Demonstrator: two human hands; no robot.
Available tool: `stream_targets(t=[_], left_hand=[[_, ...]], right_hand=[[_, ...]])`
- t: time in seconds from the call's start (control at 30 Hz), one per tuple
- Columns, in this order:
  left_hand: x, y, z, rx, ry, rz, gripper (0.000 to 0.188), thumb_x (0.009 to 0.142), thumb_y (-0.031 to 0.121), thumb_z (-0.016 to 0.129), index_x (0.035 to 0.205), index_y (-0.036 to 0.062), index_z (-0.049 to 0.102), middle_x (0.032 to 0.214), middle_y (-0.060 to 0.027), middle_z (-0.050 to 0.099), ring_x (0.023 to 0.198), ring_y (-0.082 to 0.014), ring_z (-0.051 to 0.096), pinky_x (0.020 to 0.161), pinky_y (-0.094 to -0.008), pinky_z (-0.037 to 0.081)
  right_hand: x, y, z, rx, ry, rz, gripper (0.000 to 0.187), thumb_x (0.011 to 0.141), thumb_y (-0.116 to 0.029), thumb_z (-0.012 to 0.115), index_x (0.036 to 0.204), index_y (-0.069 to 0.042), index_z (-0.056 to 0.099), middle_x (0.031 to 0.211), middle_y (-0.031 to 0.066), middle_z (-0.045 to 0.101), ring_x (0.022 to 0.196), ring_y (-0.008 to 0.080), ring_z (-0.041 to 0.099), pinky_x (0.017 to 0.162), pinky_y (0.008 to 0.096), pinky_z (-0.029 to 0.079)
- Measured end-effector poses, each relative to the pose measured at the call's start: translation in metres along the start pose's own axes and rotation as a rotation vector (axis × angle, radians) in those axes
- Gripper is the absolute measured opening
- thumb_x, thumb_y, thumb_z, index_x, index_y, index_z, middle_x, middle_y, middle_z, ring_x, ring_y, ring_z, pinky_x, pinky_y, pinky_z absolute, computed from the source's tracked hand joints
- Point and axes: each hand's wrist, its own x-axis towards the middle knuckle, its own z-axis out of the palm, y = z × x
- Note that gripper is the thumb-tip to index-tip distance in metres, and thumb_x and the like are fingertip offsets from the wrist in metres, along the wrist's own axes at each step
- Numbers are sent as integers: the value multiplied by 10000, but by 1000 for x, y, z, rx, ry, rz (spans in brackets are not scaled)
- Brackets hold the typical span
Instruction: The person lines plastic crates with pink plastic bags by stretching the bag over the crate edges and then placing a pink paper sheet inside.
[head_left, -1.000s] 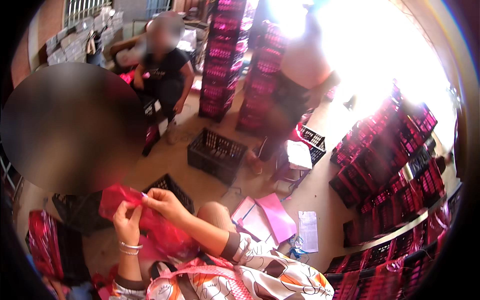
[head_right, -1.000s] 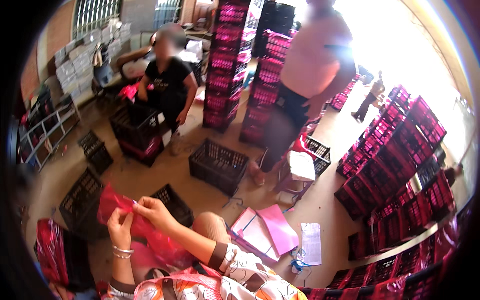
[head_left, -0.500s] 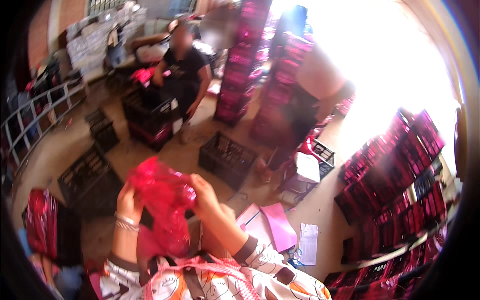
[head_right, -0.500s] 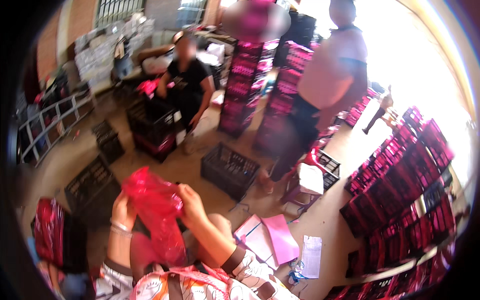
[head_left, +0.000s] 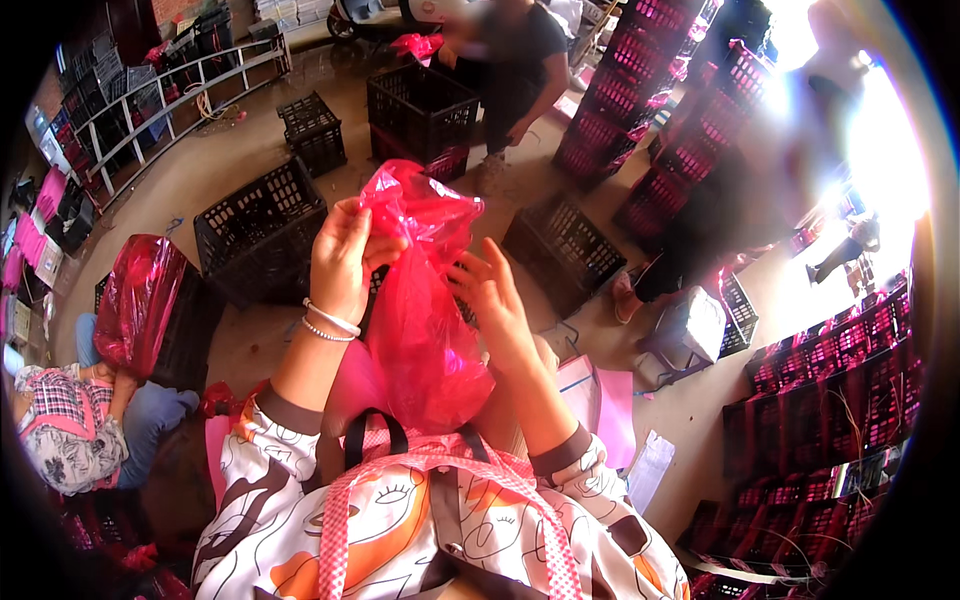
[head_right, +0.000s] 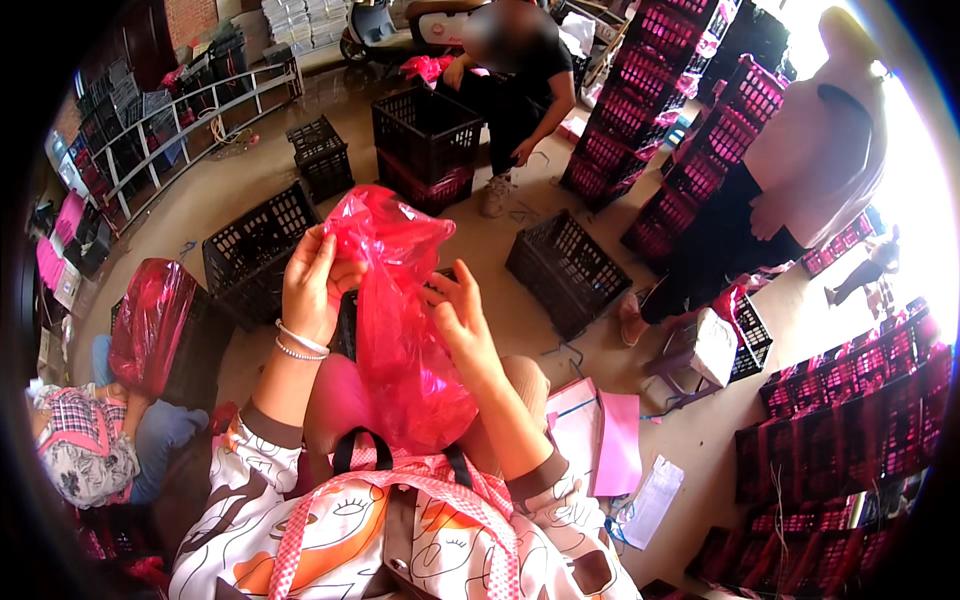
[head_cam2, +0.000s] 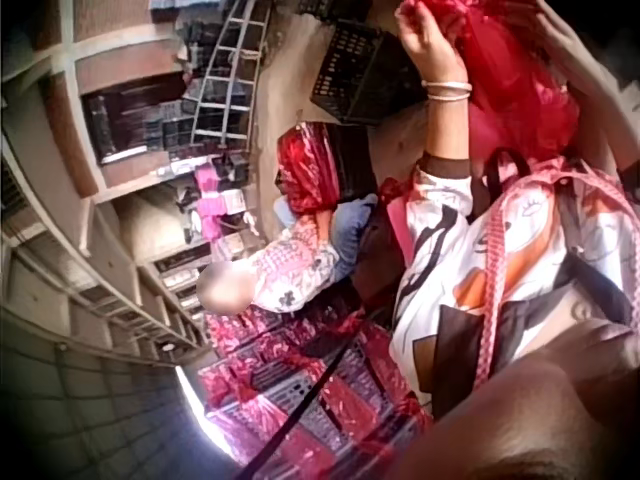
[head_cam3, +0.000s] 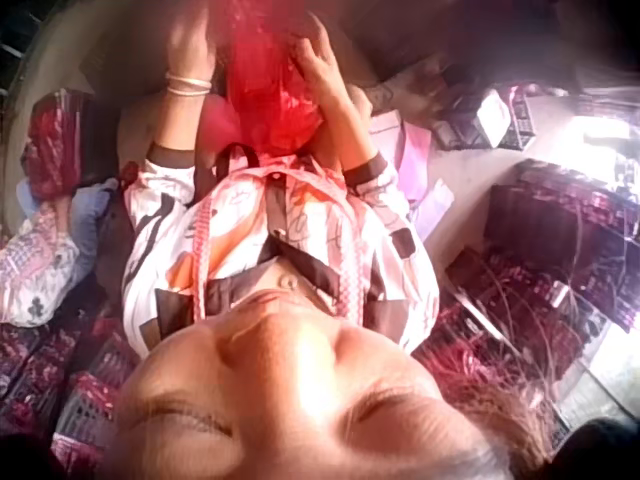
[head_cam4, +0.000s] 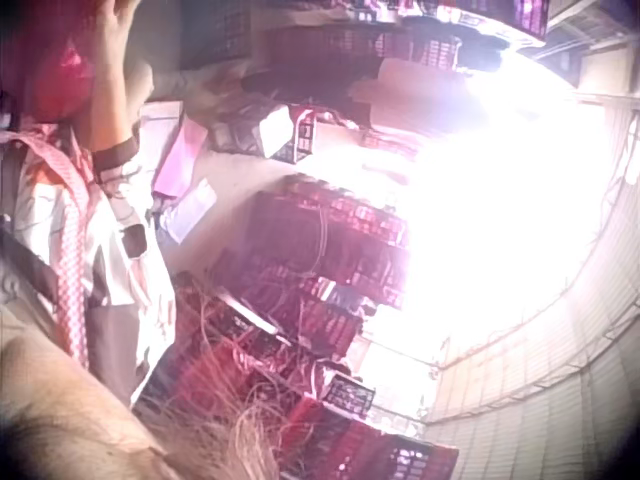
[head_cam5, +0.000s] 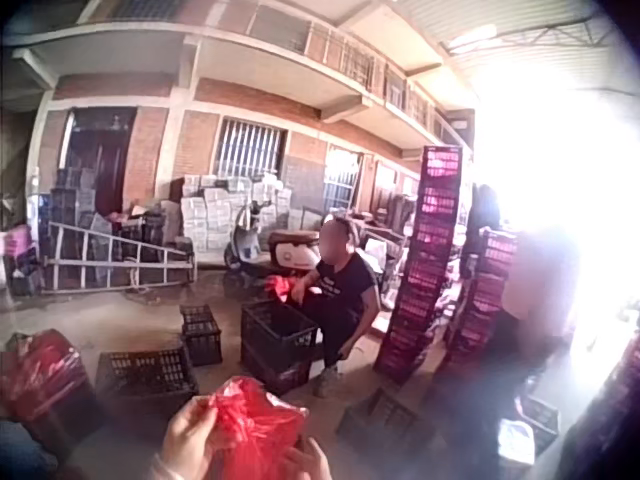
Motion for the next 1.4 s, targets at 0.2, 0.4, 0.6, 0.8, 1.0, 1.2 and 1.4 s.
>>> stream_targets(t=[0.2, 0.4, 0.6, 0.8, 1.0, 1.2, 1.4], left_hand=[[3, 7, 11, -38, -47, 119, 129, 919, 132, 438, 1010, 54, 487, 976, -101, 592, 894, -265, 617, 754, -319, 525], [44, 29, -41, 53, 58, 339, 125, 906, 105, 463, 1001, 46, 518, 989, -64, 585, 955, -180, 568, 871, -327, 460], [69, 20, -74, 233, 274, 434, 266, 866, 171, 561, 1076, 17, 501, 1022, -35, 552, 928, -120, 519, 867, -248, 393], [9, -12, 4, 993, -265, 696, 977, 718, 391, 694, 1356, -40, 92, 1399, -190, 177, 1313, -274, 159, 1070, -374, 130], [3, -35, 34, 1027, -478, 143, 466, 729, 251, 667, 1111, 31, 518, 867, -206, 611, 797, -341, 601, 728, -370, 465], [11, -30, 30, 1120, -199, 397, 236, 764, 220, 628, 903, 33, 590, 705, -187, 601, 667, -361, 580, 557, -403, 463], [10, -32, 34, 1144, -193, 364, 249, 776, 240, 625, 912, 33, 597, 703, -193, 603, 659, -361, 588, 561, -395, 465]], right_hand=[[-34, 13, 2, -506, -65, 304, 391, 789, -166, 655, 1108, -15, 488, 909, 37, 560, 850, 87, 505, 746, 219, 414], [-39, -31, -46, -608, -230, 533, 206, 807, -118, 617, 973, 3, 603, 766, -37, 568, 687, 28, 473, 599, 202, 403], [-23, -58, -64, -141, -4, 425, 264, 845, -152, 583, 1039, 26, 567, 889, 27, 620, 743, 74, 577, 685, 217, 475], [8, -81, -33, 169, 27, 377, 225, 869, -167, 546, 1012, 6, 562, 884, 49, 624, 743, 89, 601, 686, 213, 490], [35, -65, -6, 411, 11, 190, 332, 917, -259, 445, 1100, 15, 488, 980, 87, 597, 873, 154, 581, 748, 286, 476], [-15, -18, -9, 5, 226, 115, 369, 909, -251, 472, 1174, 5, 464, 1066, 78, 564, 936, 136, 544, 769, 260, 442], [-30, -3, -2, -37, 346, 139, 76, 830, -112, 603, 791, -49, 585, 696, -33, 571, 603, 53, 509, 579, 186, 395]])
